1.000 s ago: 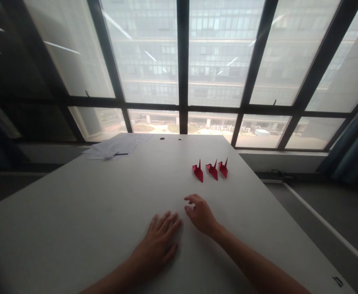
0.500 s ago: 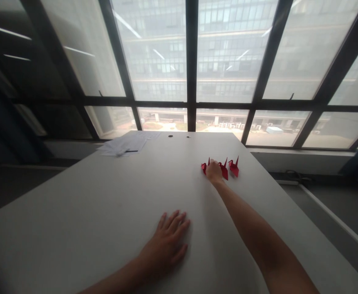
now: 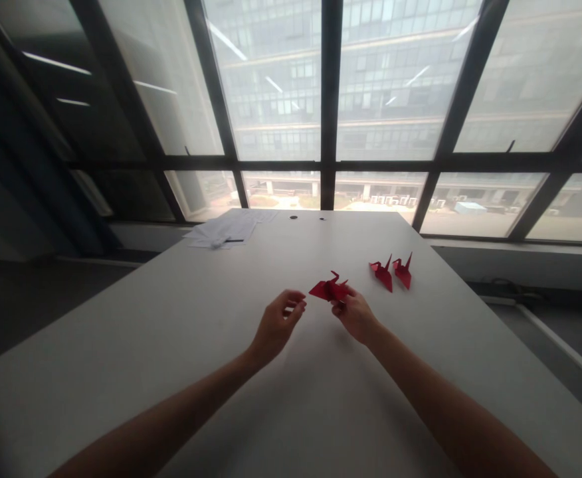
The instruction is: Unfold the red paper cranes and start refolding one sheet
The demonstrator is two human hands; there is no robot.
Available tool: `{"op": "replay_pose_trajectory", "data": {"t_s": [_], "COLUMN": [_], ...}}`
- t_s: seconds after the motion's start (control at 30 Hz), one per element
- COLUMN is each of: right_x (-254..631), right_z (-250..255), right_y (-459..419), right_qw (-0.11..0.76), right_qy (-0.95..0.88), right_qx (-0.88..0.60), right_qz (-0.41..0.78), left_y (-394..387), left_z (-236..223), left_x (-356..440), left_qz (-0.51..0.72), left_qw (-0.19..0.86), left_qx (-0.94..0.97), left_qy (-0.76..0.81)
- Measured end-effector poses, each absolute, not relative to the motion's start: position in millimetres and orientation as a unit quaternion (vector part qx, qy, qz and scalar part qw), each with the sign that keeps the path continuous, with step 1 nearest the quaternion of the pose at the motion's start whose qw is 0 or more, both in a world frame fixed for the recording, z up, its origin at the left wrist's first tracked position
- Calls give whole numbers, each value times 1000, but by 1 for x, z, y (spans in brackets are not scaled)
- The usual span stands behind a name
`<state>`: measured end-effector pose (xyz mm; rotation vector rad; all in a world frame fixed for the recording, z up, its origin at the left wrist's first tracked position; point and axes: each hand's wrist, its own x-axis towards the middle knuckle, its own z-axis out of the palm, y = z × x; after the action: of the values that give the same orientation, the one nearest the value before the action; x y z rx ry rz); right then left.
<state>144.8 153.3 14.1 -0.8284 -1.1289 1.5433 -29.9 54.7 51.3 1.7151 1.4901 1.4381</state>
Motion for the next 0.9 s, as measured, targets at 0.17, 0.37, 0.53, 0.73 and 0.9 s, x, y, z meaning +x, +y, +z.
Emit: {"op": "replay_pose_trajectory", "data": {"t_s": [0.17, 0.37, 0.53, 0.73, 0.9], "right_x": [144, 146, 146, 144, 144], "right_z": [1, -5, -4, -4, -7], "right_y": [127, 122, 117, 110, 110], "right_qw": [492, 502, 503, 527, 535], "right_qy": [-407, -369, -408, -458, -483], "right_qx": [-308, -289, -312, -341, -359], "right_qz": [705, 727, 695, 630, 592], "left_y": [76, 78, 78, 75, 75], "left_z": [36, 13, 16, 15, 14], "left_x": [-29, -27, -26, -31, -35], "left_qz": [527, 515, 521, 549, 557], "left_qw": [118, 118, 149, 212, 235], "left_qx": [685, 709, 691, 630, 611], "left_qy": [488, 468, 478, 506, 511]}}
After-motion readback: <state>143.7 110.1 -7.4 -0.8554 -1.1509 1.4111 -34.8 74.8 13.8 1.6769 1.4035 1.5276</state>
